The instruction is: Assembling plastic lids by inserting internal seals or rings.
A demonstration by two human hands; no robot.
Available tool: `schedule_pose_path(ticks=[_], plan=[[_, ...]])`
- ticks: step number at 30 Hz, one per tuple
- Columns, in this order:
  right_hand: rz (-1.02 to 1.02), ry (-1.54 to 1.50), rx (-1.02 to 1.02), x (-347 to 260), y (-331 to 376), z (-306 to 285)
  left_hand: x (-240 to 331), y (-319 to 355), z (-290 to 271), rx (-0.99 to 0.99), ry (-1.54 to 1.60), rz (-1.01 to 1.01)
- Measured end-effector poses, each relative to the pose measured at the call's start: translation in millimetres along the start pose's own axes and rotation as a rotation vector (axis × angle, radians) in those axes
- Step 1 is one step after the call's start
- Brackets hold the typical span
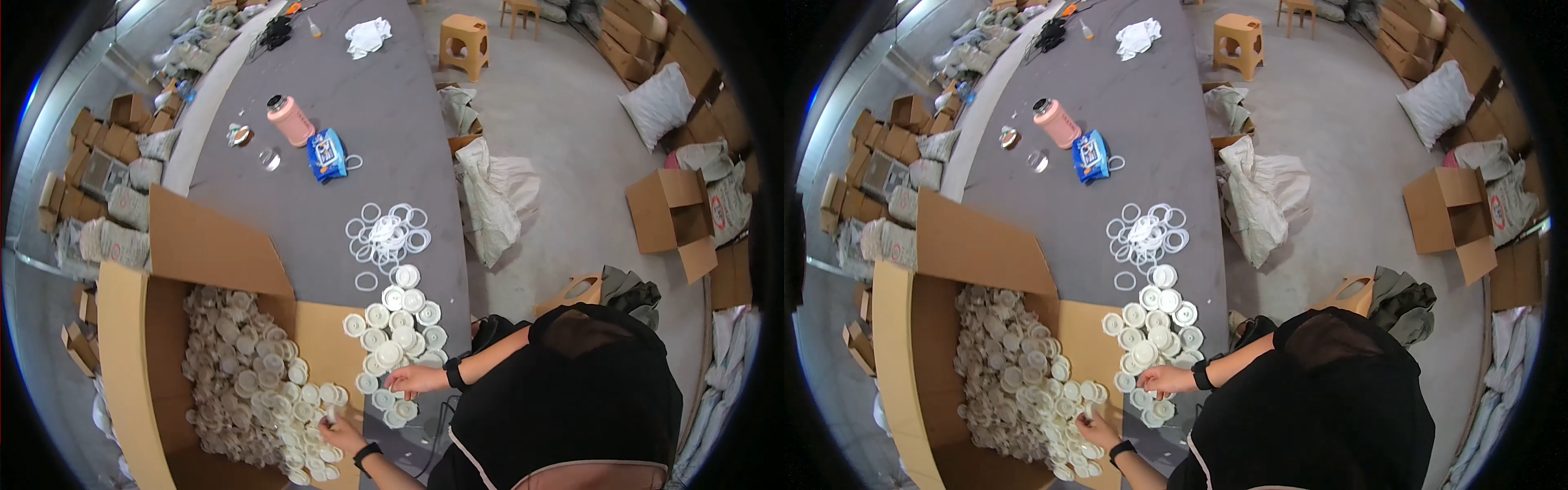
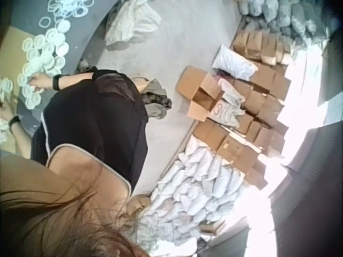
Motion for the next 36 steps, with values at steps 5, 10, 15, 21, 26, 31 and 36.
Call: schedule_pose_path(ticks=[5, 10, 15, 21, 26, 31, 36], plan=[[-0.185, -0.194, 0.189, -50.3, 13.0, -38.0, 119.5, 24.4, 97.8, -0.619, 1.026, -0.228], [-0.237, -0.271, 0.358, -67.2, 29.6, -114.8, 163.3, -18.1, 188.1, -0.781, 0.802, -0.178], [-0.192, -0.323, 0.464, -82.6, 57.1, -162.7, 211.4, -78.5, 238.9, -0.540, 0.190, 0.347], [-0.195, -0.381, 0.518, -83.5, 67.1, -187.6, 229.7, -98.1, 270.2, -0.542, -0.319, 0.435], [-0.200, -0.437, 0.507, -77.4, 59.2, -191.6, 217.4, -99.0, 244.5, -0.454, 0.308, 0.188], [-0.187, -0.505, 0.366, -93.9, 50.1, -159.1, 223.5, -52.6, 194.3, -0.434, 0.867, -0.146], [-0.282, -0.629, 0.207, -116.2, 36.7, -112.3, 251.3, -4.5, 120.5, -0.326, 0.800, 0.133]])
Point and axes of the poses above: each hand's wrist, its own y-axis away from the middle knuckle, its own z-axis out of the palm, x = y × z, the point moved 8 cm from there along -y, towards the middle knuckle, and after that the axes turned 8 degrees about -x, right-handed, at the moved point
